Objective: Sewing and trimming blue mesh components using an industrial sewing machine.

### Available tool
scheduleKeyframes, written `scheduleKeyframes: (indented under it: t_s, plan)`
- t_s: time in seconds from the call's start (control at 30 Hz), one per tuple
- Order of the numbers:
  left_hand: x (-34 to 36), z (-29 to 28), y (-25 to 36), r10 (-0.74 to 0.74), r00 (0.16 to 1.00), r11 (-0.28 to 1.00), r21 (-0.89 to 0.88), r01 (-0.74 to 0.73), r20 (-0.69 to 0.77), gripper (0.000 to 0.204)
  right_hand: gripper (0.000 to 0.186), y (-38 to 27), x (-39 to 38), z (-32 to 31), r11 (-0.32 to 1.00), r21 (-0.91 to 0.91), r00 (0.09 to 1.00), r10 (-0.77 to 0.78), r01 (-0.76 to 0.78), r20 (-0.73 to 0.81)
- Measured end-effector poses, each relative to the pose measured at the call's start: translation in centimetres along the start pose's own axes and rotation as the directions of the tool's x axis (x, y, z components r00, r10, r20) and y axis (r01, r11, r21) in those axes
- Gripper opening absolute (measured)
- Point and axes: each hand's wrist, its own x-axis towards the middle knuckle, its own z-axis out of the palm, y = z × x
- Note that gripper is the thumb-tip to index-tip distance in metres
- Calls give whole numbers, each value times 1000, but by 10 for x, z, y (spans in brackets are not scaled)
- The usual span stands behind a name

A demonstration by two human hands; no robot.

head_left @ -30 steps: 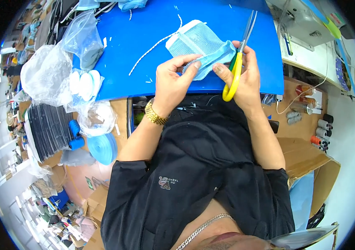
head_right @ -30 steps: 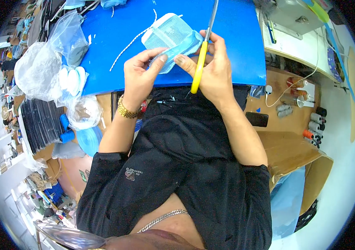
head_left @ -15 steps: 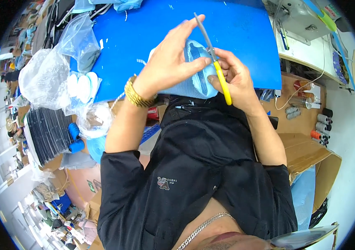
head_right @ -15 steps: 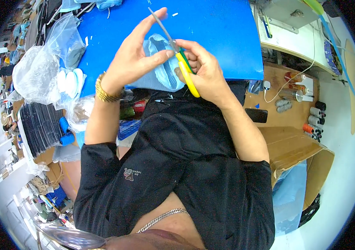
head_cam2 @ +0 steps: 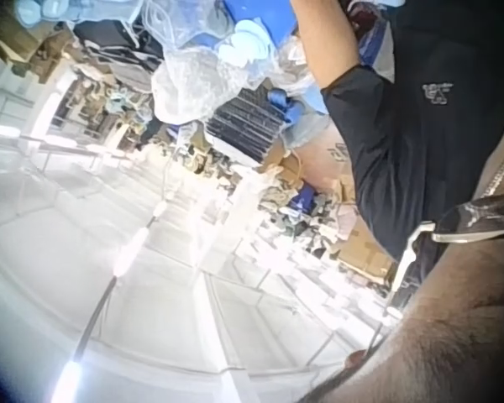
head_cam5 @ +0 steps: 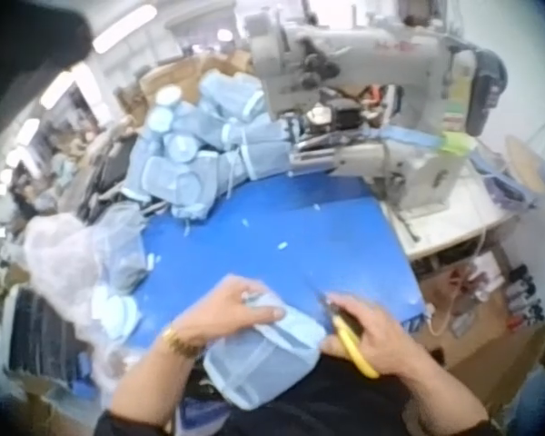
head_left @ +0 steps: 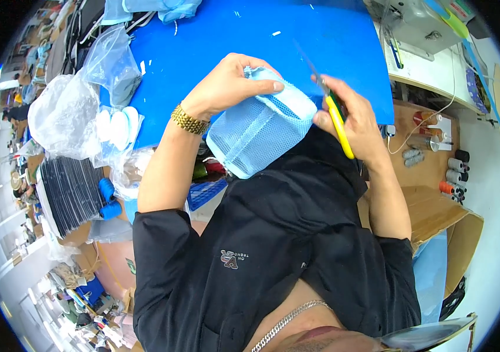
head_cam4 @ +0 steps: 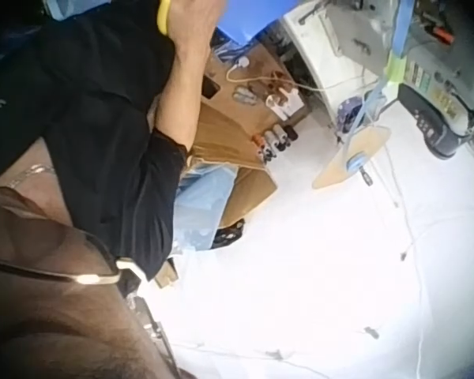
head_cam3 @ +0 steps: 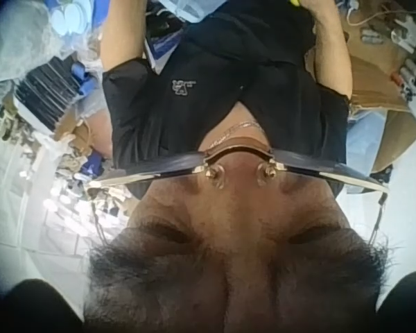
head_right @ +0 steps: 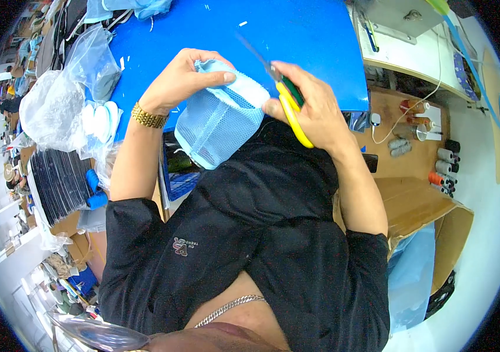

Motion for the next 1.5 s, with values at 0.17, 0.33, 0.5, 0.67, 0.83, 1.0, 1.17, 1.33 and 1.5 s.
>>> scheduleKeyframes:
  t_s: [0.17, 0.33, 0.5, 0.67, 0.83, 1.0, 1.17, 1.33, 1.5]
  plan:
    - [-9, -3, -3, 61, 998, 989, -130, -63, -26, 21, 65, -1, -16, -8, 992, -113, 994, -47, 57, 94]
    - [-11, -3, -7, 98, 995, 988, -116, -98, -8, 20, 65, 1, -15, -11, 988, -143, 989, -35, 56, 141]
    - [-11, -2, -6, 76, 997, 990, -121, -77, -13, 20, 61, -1, -9, -15, 986, -165, 979, 6, 29, 206]
    - [-12, -4, -11, 125, 990, 987, -94, -131, -64, 21, 55, 8, -7, -9, 990, -119, 987, -55, 73, 150]
    - [-19, -18, 3, 165, 945, 976, -93, -198, -281, 24, 51, 36, 22, -25, 903, -430, 1000, -13, 8, -8]
    - [-35, -40, 50, 706, 488, 708, 507, -492, -513, 15, 49, 53, 57, -50, 846, -516, 972, 12, -135, -234]
    - [-51, -28, 78, 873, 279, 487, 729, -481, -399, 23, 44, -28, 69, -52, 959, 116, 906, -198, 258, -375]
    - [-17, 18, -24, 711, 510, 700, 555, -449, -485, 21, 52, -35, 67, 6, 798, -279, 811, -577, 534, -97]
    - [-18, 45, -94, 522, 768, 796, 537, -280, -373, 17, 29, 43, 46, 45, 875, -254, 909, -381, 413, 167]
